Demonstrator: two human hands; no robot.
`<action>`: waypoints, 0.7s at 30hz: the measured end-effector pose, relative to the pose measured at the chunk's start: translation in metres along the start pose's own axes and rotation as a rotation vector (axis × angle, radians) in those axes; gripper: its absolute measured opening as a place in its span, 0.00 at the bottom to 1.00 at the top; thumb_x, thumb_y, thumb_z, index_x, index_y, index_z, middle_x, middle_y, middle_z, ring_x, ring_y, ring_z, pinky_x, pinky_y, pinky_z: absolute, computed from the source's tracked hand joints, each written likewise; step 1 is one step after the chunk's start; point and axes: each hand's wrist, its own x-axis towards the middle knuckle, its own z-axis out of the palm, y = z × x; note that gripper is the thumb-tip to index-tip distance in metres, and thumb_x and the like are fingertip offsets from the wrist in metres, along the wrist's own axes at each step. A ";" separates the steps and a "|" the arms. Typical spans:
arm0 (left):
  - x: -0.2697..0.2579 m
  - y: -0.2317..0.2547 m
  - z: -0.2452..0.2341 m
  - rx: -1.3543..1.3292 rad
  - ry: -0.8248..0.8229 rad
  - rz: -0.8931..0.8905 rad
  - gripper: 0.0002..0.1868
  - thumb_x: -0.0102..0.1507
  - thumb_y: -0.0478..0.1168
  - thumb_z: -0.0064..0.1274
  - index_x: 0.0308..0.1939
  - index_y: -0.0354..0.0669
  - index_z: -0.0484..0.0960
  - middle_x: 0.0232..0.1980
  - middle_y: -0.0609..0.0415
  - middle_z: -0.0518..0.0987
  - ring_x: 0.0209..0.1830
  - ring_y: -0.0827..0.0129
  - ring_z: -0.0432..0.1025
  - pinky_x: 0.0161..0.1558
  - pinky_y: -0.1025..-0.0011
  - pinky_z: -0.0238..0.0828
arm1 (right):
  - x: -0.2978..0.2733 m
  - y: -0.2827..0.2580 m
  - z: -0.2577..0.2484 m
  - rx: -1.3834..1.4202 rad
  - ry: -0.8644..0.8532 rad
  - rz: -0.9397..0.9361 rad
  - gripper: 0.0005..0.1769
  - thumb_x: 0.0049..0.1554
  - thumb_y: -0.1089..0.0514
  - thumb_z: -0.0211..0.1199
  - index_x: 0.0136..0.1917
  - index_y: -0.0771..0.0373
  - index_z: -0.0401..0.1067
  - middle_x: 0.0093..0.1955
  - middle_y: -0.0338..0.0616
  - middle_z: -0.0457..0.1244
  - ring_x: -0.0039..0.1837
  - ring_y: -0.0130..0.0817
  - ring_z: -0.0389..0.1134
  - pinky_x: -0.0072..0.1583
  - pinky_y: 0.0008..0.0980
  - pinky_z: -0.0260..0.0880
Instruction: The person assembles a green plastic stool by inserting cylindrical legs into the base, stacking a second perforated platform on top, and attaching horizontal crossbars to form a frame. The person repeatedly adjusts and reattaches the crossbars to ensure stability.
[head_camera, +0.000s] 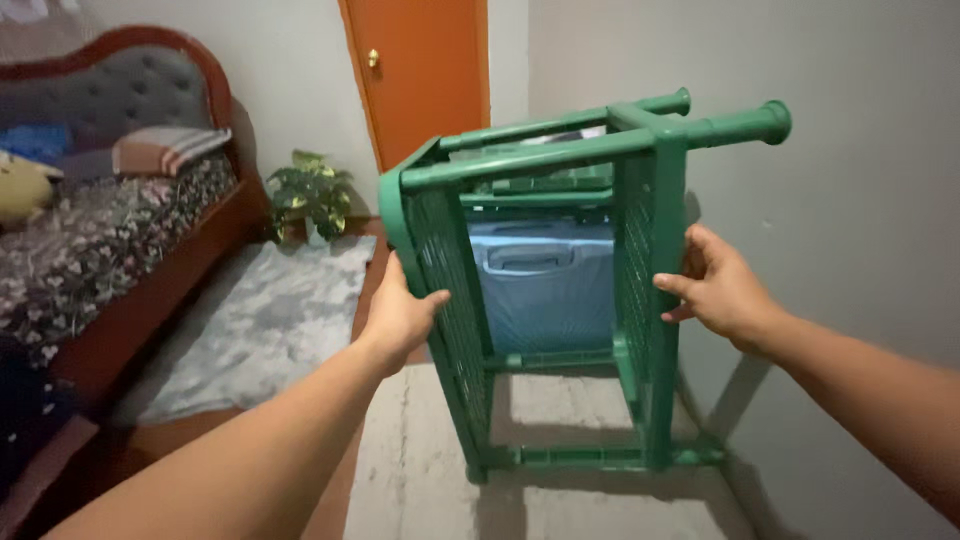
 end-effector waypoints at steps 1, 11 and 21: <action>-0.002 -0.003 0.002 -0.009 0.003 0.051 0.34 0.57 0.32 0.61 0.66 0.50 0.65 0.57 0.48 0.82 0.53 0.59 0.79 0.50 0.60 0.77 | -0.002 0.006 -0.001 -0.022 0.018 0.043 0.20 0.58 0.67 0.62 0.62 0.58 0.61 0.49 0.44 0.63 0.51 0.35 0.69 0.47 0.42 0.81; -0.039 -0.031 0.006 0.122 0.035 0.164 0.34 0.56 0.34 0.62 0.65 0.43 0.65 0.54 0.43 0.84 0.54 0.54 0.80 0.53 0.59 0.74 | -0.033 0.041 0.014 -0.022 -0.019 0.104 0.19 0.56 0.67 0.64 0.61 0.67 0.66 0.54 0.50 0.68 0.55 0.41 0.73 0.53 0.44 0.80; -0.049 -0.045 0.010 0.144 -0.094 0.142 0.29 0.60 0.37 0.60 0.63 0.42 0.67 0.54 0.46 0.82 0.53 0.57 0.78 0.53 0.62 0.73 | -0.040 0.050 0.000 -0.293 -0.082 0.142 0.21 0.59 0.60 0.64 0.64 0.68 0.68 0.57 0.52 0.70 0.56 0.42 0.73 0.56 0.42 0.76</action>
